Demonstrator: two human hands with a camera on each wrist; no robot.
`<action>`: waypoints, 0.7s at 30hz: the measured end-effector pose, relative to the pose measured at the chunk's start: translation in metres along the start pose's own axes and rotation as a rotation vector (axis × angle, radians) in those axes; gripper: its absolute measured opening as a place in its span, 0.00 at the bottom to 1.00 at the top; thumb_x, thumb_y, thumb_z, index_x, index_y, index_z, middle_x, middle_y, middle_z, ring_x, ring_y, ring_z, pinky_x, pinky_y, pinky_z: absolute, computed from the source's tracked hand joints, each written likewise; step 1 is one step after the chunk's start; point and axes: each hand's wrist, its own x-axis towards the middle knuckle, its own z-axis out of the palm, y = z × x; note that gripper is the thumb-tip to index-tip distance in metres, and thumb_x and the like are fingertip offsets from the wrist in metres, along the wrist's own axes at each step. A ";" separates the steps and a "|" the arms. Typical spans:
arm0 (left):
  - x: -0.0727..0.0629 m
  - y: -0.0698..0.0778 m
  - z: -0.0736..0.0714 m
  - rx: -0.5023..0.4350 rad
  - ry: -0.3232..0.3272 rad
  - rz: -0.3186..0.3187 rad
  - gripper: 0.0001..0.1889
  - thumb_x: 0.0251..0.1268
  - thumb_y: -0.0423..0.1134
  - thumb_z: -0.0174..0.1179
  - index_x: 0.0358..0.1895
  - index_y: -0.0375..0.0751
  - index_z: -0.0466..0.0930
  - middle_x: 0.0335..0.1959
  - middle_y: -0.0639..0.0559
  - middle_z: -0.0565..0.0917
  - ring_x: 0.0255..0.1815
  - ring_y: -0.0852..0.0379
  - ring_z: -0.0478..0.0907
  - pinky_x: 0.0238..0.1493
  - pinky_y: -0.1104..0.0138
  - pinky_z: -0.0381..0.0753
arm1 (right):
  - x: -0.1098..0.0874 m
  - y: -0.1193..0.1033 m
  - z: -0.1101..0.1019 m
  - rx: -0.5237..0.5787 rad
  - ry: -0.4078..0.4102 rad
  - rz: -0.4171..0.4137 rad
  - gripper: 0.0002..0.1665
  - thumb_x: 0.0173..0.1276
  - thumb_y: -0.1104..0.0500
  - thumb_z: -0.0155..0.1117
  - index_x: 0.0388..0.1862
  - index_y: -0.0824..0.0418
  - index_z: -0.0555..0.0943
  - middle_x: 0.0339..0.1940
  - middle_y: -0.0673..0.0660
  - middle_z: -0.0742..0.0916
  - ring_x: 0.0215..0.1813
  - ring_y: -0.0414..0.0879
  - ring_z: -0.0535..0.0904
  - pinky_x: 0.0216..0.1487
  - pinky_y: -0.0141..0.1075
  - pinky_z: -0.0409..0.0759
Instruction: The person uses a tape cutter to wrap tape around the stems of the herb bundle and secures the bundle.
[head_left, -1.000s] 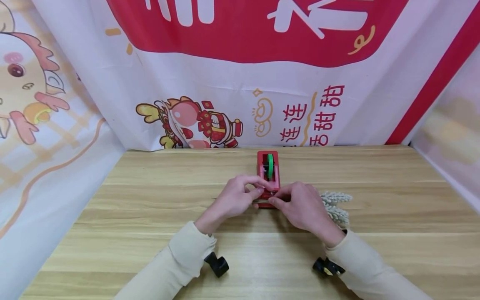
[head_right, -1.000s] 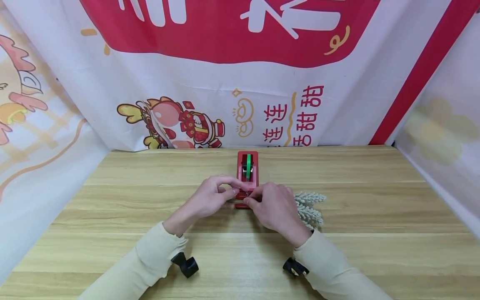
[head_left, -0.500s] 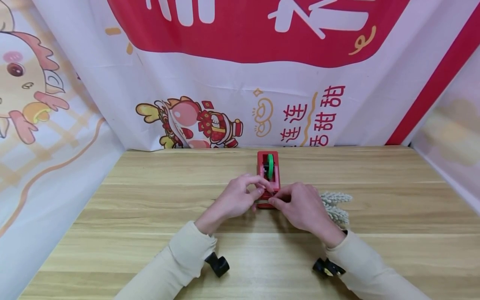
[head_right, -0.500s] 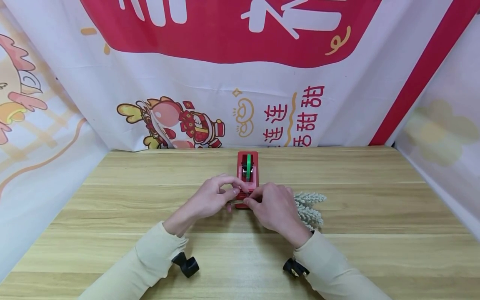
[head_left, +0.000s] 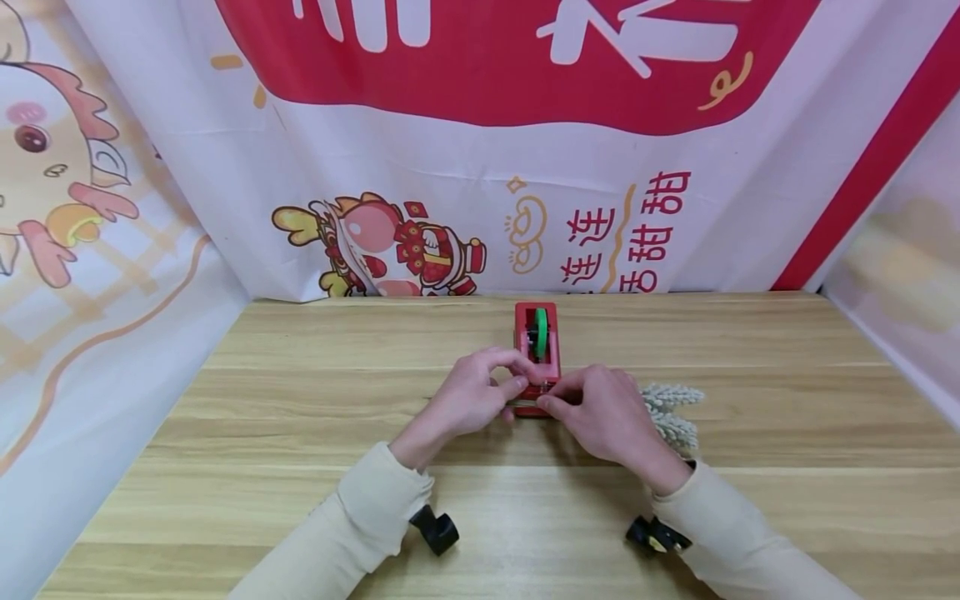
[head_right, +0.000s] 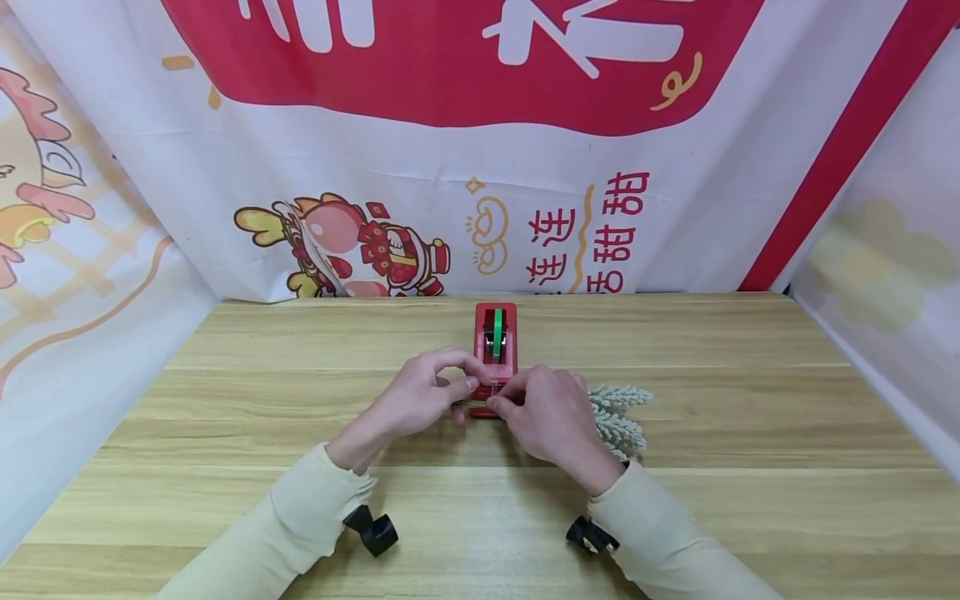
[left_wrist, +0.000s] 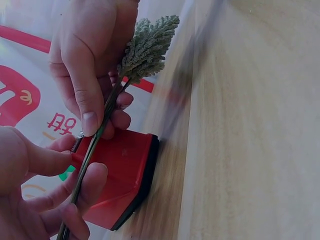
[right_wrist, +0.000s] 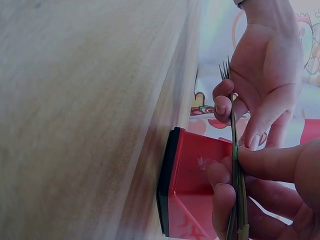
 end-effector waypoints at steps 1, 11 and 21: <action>0.000 0.000 0.000 -0.001 -0.001 0.000 0.10 0.80 0.35 0.60 0.47 0.57 0.88 0.66 0.49 0.82 0.27 0.44 0.88 0.21 0.68 0.73 | 0.000 0.000 0.000 0.001 -0.001 0.002 0.07 0.72 0.53 0.74 0.37 0.52 0.94 0.24 0.46 0.89 0.28 0.44 0.73 0.37 0.38 0.68; -0.002 0.001 -0.001 -0.019 0.021 -0.017 0.09 0.79 0.36 0.62 0.51 0.56 0.87 0.65 0.46 0.84 0.28 0.43 0.89 0.20 0.69 0.72 | -0.001 0.001 -0.001 -0.012 -0.002 -0.029 0.06 0.72 0.52 0.74 0.37 0.50 0.95 0.28 0.45 0.92 0.27 0.42 0.74 0.35 0.38 0.69; -0.003 0.001 -0.002 -0.026 0.018 -0.007 0.10 0.79 0.36 0.62 0.51 0.57 0.89 0.65 0.46 0.84 0.28 0.43 0.90 0.19 0.69 0.69 | -0.001 0.001 -0.003 -0.034 -0.006 -0.055 0.06 0.71 0.53 0.74 0.36 0.50 0.95 0.21 0.44 0.88 0.24 0.42 0.71 0.32 0.37 0.67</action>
